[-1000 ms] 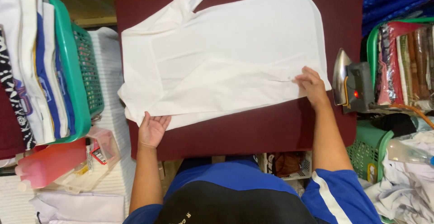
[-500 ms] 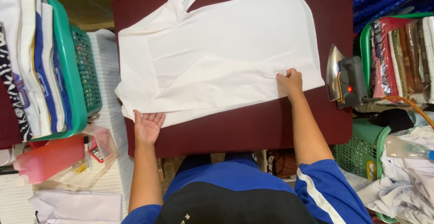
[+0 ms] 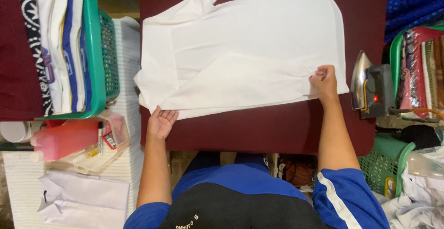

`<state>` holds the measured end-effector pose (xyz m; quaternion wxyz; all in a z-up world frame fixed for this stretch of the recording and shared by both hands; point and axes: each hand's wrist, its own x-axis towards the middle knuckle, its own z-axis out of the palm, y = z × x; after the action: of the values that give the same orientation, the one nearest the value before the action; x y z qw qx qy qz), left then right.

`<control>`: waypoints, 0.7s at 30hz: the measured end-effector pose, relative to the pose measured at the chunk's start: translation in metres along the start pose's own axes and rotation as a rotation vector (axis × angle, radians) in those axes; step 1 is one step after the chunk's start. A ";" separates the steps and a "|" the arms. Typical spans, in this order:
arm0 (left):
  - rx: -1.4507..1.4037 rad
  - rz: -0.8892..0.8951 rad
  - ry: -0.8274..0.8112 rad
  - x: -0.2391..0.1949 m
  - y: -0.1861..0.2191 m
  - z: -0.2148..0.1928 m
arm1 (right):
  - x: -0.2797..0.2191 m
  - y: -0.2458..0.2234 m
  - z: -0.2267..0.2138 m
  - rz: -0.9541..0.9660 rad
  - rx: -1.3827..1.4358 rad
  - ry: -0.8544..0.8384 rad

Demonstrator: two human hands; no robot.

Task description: Ironing and folding a white collared shirt on a table.

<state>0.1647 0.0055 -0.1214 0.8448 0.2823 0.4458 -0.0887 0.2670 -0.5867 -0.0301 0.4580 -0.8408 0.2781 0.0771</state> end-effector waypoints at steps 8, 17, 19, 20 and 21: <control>0.364 0.092 0.079 0.002 0.020 -0.056 | 0.058 0.081 0.014 -0.119 -0.143 0.086; 0.672 0.595 0.287 0.005 0.030 -0.100 | 0.075 0.073 0.010 -0.156 -0.371 0.087; 0.728 0.717 0.153 0.003 0.023 -0.081 | 0.067 0.055 0.012 -0.112 -0.442 0.066; 0.926 0.755 0.226 -0.010 0.023 -0.056 | 0.068 0.050 0.015 -0.112 -0.581 0.133; 1.126 0.788 0.301 -0.023 0.022 -0.031 | 0.069 0.045 0.018 -0.112 -0.719 0.201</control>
<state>0.1384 0.0392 -0.1082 0.4688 0.8264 0.3085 0.0468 0.3023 -0.6191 -0.0996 0.1074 -0.9652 0.2305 0.0616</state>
